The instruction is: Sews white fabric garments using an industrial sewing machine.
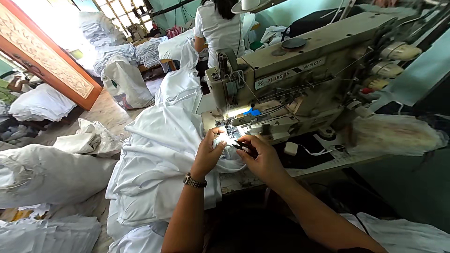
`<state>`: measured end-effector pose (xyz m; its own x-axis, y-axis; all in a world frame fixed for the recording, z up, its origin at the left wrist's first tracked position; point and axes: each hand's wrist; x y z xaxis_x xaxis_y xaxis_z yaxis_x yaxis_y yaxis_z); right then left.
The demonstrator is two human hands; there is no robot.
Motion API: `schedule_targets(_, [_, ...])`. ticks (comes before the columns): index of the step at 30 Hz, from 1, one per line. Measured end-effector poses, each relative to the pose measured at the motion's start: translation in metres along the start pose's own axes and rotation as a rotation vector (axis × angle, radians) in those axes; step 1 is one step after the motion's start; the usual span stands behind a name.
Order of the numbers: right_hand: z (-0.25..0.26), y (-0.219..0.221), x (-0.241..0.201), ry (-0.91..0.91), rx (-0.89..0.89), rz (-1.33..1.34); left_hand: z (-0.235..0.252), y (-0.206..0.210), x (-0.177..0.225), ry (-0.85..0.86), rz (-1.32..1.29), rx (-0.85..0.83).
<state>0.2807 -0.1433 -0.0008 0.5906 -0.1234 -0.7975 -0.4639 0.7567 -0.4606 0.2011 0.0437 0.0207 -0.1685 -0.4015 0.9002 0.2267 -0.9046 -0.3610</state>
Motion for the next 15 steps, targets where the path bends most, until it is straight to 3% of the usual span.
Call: schedule_targets(15, [0.0003, 0.0086, -0.0005, -0.061, 0.011, -0.198, -0.0002, 0.0011, -0.0008, 0.013, -0.004, 0.013])
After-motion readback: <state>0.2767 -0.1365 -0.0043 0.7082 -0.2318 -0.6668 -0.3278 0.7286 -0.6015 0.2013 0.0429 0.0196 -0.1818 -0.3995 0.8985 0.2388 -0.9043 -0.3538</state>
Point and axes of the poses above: each hand's wrist, its own z-axis towards the middle knuckle, its own y-axis out of the palm, x = y × z, and after that the axes turned 8 degrees about -x, right-handed
